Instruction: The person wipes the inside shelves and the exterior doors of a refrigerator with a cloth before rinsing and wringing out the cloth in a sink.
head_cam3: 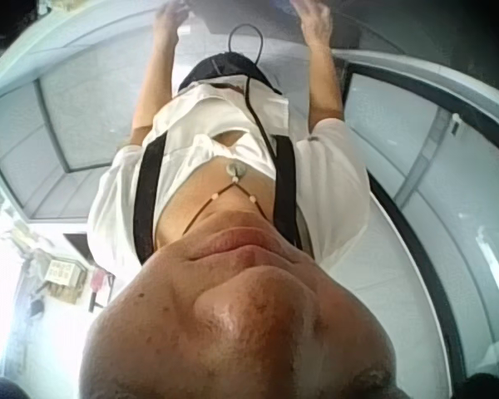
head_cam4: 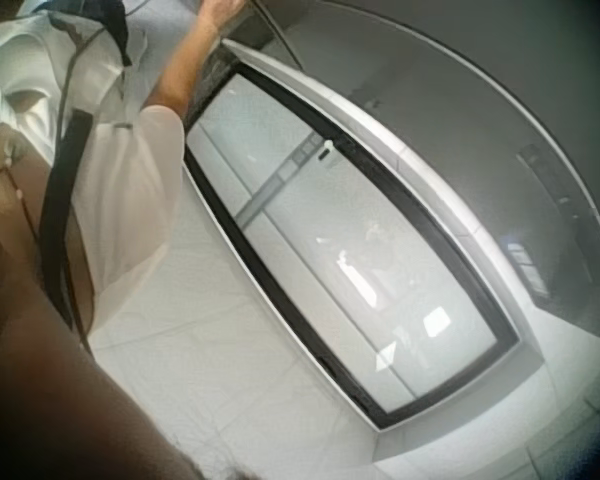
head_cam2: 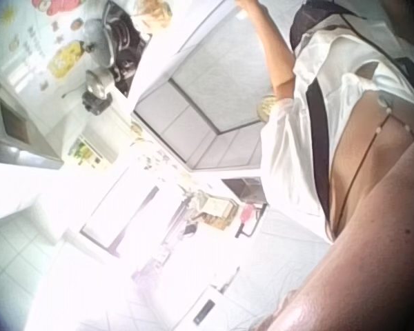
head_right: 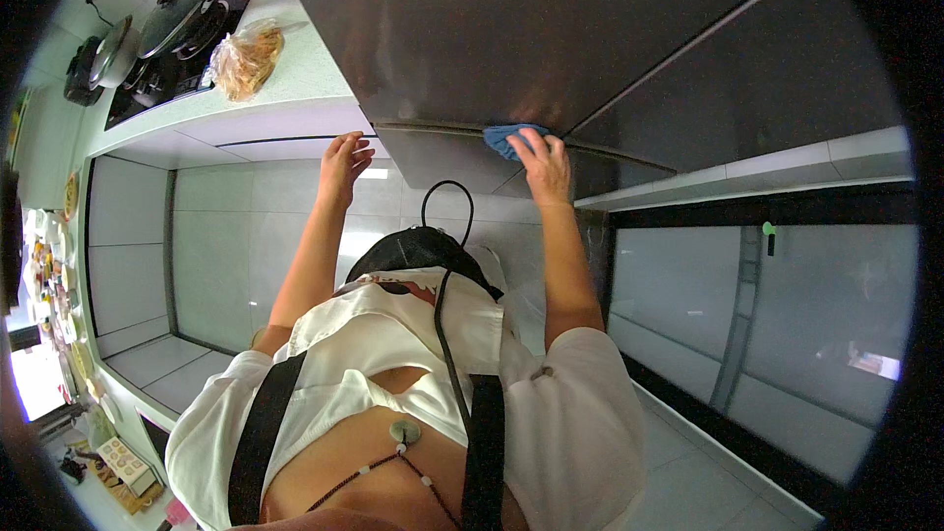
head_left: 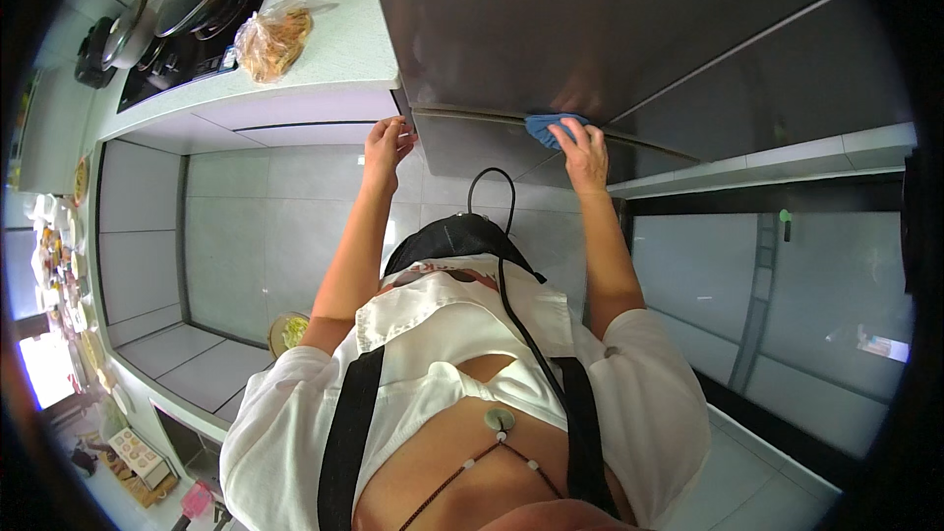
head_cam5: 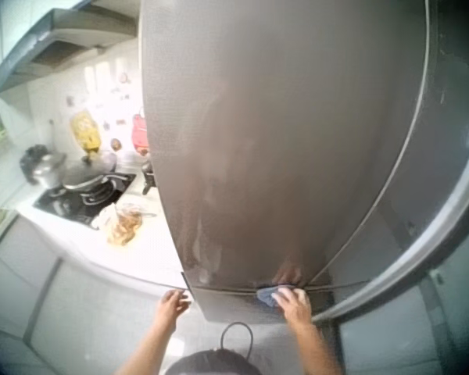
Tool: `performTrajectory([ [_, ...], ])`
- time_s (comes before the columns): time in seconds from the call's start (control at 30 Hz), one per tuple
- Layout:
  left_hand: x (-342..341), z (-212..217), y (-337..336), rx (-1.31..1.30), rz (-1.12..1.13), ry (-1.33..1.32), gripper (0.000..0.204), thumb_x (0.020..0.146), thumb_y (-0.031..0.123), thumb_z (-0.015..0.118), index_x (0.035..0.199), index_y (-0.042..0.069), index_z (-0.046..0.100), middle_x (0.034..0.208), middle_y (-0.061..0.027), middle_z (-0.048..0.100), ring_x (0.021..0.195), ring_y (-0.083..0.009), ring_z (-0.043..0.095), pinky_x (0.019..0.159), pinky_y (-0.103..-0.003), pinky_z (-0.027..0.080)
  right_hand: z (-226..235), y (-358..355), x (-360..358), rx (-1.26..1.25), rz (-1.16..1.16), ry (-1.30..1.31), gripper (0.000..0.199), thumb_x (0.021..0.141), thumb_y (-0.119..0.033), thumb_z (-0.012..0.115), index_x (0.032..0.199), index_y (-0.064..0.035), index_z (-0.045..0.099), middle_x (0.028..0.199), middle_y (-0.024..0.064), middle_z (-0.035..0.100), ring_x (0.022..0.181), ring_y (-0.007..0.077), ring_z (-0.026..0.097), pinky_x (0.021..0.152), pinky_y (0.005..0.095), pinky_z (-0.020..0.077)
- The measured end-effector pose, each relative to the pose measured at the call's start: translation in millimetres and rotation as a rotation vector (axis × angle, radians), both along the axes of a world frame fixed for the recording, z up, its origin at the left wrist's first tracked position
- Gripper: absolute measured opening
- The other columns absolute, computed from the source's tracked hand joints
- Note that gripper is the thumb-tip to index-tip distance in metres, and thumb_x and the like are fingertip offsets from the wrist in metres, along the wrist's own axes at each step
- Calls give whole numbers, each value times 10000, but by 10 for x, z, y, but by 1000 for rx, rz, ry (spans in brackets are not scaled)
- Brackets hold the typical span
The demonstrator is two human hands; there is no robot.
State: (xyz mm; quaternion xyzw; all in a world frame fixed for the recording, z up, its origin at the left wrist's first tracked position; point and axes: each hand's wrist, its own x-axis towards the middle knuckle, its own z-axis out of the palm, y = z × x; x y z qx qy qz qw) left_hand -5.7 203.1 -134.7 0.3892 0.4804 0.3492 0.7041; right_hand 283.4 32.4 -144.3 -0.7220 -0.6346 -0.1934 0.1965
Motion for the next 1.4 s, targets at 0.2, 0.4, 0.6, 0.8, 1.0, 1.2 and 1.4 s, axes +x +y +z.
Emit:
performTrajectory([
  [0.2, 342, -89, -125, -49, -81, 36, 254, 899, 241, 472, 1050, 45, 532, 950, -80, 567, 847, -189, 591, 762, -306, 464, -27, -490, 347, -24, -308, 153, 448, 686, 24, 571, 1067, -212, 595, 1192, -5, 480, 954, 286, 476, 821, 375, 441],
  [0.4, 493, -41, -263, -68, -166, 56, 253, 887, 227, 477, 1054, 45, 530, 939, -81, 568, 854, -194, 593, 760, -316, 465, -165, -659, 130, 17, -347, 563, 416, 708, -73, 583, 1122, -102, 558, 1170, 116, 500, 1035, 329, 494, 881, 376, 411],
  [0.6, 207, -44, -229, -58, -128, 63, 252, 885, 229, 479, 1050, 48, 539, 947, -83, 573, 854, -200, 593, 766, -319, 472, -428, -212, 49, 246, -708, 930, 544, 738, -92, 584, 1258, -92, 424, 1169, 216, 487, 1082, 371, 470, 908, 405, 387],
  [0.8, -335, -8, -101, -81, -84, 135, 251, 887, 239, 485, 1039, 51, 552, 953, -83, 574, 857, -196, 593, 771, -313, 475, -779, 580, -785, 106, -600, 937, 560, 762, -119, 565, 1285, -121, 367, 1221, 246, 393, 1077, 412, 452, 899, 436, 390],
  [1.0, -925, 70, 106, -32, -39, 148, 265, 894, 240, 477, 1061, 48, 550, 975, -88, 572, 866, -193, 590, 787, -308, 466, -528, 1362, -1954, 22, -259, 1007, 437, 717, -124, 613, 1149, -116, 543, 1085, 199, 494, 1015, 364, 490, 866, 404, 413],
  [1.2, -1190, 117, 246, -28, -10, 141, 274, 892, 238, 480, 1061, 32, 544, 964, -89, 570, 854, -189, 588, 778, -301, 468, -326, 1568, -2151, -279, -1, 1102, 385, 699, -98, 570, 1077, -159, 609, 1059, 145, 547, 1002, 301, 531, 862, 351, 432],
  [1.4, -1030, 16, 291, -40, -63, 110, 267, 890, 240, 481, 1058, 42, 545, 951, -79, 573, 848, -180, 586, 777, -300, 472, 51, 589, -1471, 353, 38, 887, 354, 630, 66, 489, 923, -62, 640, 1077, 106, 545, 1036, 255, 508, 875, 332, 410],
])
